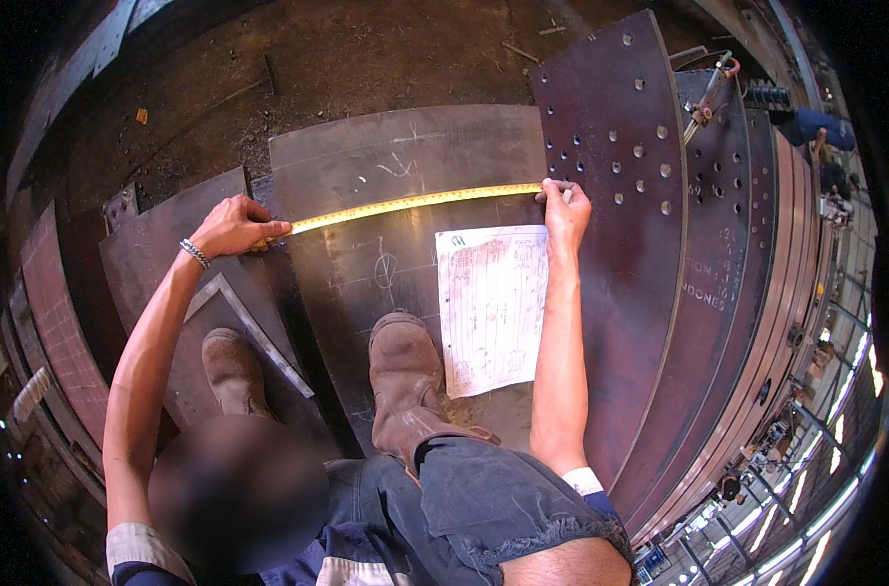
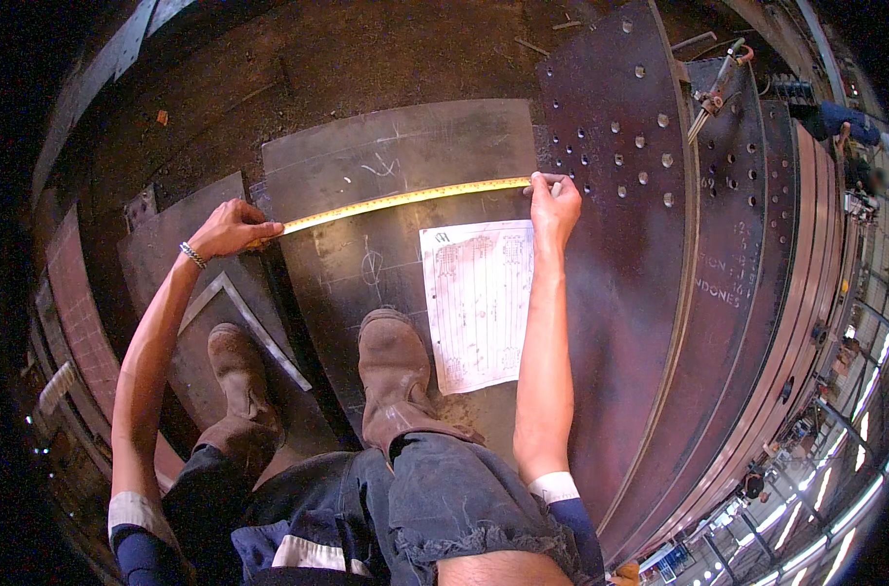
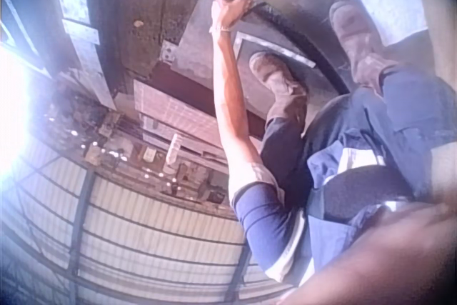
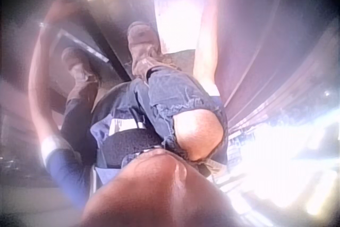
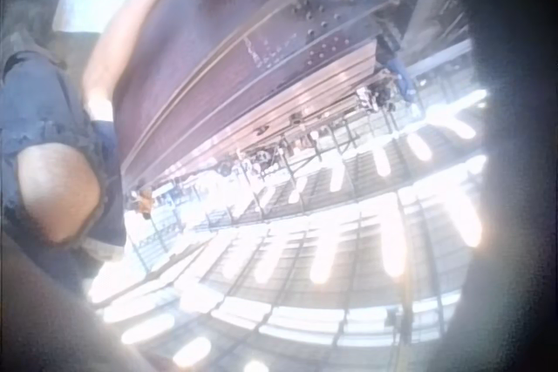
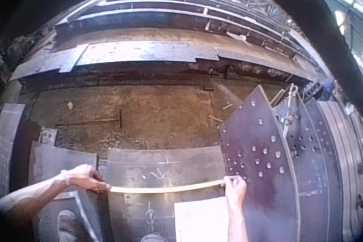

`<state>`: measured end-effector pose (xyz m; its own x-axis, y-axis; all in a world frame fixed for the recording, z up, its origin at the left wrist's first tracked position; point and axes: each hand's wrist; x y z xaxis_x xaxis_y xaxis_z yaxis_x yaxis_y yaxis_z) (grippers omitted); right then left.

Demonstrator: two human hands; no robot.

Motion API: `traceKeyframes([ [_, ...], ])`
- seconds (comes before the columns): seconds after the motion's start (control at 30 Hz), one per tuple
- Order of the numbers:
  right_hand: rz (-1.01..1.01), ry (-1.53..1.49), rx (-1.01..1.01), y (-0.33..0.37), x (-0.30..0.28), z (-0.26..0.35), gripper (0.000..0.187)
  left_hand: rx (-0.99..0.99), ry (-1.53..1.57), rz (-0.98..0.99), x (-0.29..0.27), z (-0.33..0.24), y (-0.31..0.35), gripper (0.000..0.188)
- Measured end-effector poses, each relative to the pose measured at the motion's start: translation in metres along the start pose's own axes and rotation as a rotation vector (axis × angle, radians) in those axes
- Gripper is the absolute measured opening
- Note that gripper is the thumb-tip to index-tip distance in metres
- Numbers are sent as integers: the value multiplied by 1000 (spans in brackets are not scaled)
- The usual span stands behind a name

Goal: The person measures a large metal sheet with a tape measure and marks points with chalk. They consult a paper document, reposition the tape measure multiple times, and continue marking the sheet in a workshop setting.

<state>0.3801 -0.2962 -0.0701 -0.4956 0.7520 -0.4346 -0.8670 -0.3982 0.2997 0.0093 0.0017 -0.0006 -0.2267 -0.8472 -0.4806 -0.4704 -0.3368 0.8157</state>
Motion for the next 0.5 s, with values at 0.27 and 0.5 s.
traceKeyframes([
  [0.27,-11,14,-15,1,1,-1,15,29,10,-2,2,6,-4,58],
  [0.5,-12,4,-17,0,-2,-2,14,0,-15,5,0,-1,-1,58],
])
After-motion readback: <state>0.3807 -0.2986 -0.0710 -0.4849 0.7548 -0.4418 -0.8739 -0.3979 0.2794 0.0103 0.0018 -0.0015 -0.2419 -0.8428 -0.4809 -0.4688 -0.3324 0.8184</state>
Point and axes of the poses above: each hand's wrist, its own y-axis away from the middle knuckle, its own x-axis out of the palm, z = x × y, and after that the axes turned 6 degrees about z, right-handed
